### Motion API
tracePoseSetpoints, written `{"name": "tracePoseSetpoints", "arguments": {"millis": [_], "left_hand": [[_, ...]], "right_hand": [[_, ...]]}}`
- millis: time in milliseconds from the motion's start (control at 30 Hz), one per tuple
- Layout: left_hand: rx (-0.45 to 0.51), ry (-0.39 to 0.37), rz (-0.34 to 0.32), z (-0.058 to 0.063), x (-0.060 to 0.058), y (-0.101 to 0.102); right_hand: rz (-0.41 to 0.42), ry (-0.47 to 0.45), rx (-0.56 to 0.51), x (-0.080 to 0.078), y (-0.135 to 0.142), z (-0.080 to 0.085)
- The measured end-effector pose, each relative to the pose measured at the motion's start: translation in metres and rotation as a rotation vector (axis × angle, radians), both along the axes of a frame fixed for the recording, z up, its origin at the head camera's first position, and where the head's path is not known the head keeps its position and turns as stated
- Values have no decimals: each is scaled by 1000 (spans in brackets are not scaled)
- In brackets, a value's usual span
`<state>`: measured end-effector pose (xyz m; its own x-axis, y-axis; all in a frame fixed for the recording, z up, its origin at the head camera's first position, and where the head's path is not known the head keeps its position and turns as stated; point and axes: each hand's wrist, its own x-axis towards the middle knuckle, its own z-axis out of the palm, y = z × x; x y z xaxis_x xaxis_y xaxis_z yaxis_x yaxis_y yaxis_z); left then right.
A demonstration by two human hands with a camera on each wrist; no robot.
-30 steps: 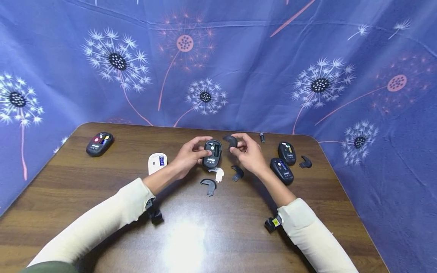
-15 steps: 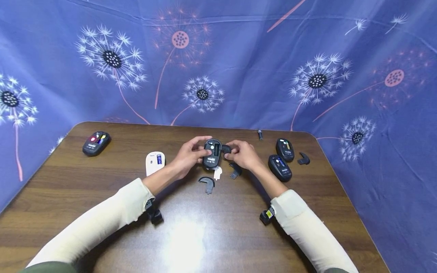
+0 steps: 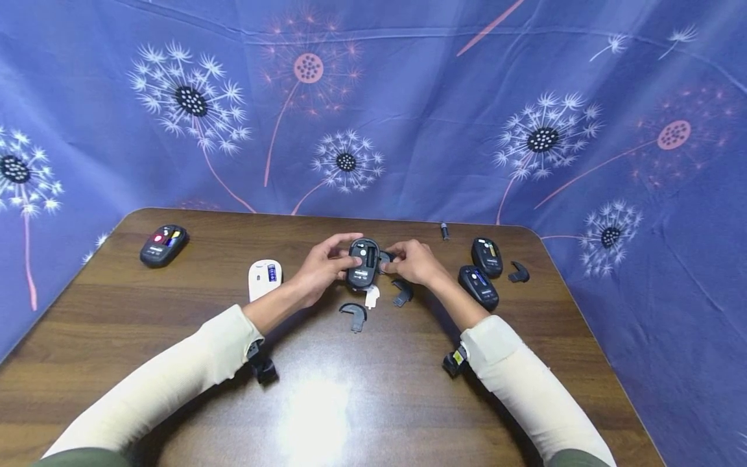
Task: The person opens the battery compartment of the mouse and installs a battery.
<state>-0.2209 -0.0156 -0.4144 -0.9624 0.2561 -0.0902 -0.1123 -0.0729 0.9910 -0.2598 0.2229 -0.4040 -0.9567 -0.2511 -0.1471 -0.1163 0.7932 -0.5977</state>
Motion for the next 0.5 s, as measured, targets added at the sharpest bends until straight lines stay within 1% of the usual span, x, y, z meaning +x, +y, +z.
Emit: {"name": "tracePoseSetpoints", "arguments": {"millis": [300,400,500], "left_hand": [[1,-9,9,0,-2,-2],[8,-13,9,0,-2,-3],[14,-12,3,0,-2,-3]], "right_hand": [[-6,-28,-42,-5,6,4],[-38,-4,-23,-11,16,6],[-79,29,5,-20,31,11]]}}
